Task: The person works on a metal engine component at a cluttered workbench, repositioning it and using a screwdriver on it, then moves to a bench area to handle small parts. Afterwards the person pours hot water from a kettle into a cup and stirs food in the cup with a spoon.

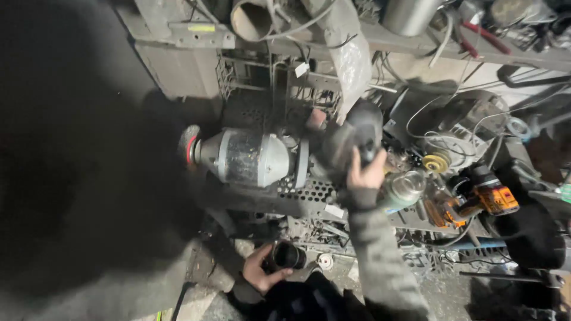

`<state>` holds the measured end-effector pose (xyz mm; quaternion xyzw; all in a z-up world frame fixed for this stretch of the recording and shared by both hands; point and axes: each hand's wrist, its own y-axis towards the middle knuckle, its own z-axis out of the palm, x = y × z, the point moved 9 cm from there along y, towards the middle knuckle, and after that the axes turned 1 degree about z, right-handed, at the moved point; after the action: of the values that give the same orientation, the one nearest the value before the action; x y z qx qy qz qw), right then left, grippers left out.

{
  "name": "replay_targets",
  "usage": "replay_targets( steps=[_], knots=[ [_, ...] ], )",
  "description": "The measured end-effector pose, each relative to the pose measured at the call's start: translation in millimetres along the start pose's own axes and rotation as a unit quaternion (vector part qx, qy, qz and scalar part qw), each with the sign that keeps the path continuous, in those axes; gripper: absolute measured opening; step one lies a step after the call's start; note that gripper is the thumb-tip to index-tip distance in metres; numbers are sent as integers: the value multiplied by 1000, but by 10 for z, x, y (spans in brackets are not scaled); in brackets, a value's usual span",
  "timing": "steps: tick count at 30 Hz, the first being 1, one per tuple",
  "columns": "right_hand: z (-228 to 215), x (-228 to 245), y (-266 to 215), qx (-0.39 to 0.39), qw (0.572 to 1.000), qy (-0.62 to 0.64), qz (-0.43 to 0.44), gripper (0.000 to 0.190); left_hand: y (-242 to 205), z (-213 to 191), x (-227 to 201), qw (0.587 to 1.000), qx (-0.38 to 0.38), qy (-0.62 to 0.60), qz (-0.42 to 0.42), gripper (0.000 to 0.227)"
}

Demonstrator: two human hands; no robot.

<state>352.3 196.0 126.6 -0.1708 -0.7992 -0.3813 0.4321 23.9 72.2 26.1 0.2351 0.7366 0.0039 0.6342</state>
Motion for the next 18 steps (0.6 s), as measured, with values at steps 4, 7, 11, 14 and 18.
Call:
replay_targets(
  steps=[4,7,11,14,18],
  knots=[
    [1079,-1568,611,-23,996,-40,-72,81,1,-156,23,998,-37,19,-43,60],
    [1469,-2220,655,-23,998,54,22,90,-111,-263,97,992,-43,50,-112,65],
    [1452,-2160,550,-4,994,-62,90,90,-116,-281,223,993,-46,36,-106,69],
    [1187,-1867,212,19,994,-22,108,90,-44,-247,127,998,-29,30,-37,69],
    [333,-637,-781,65,960,265,64,55,115,-223,356,989,-16,54,-136,72]
  ],
)
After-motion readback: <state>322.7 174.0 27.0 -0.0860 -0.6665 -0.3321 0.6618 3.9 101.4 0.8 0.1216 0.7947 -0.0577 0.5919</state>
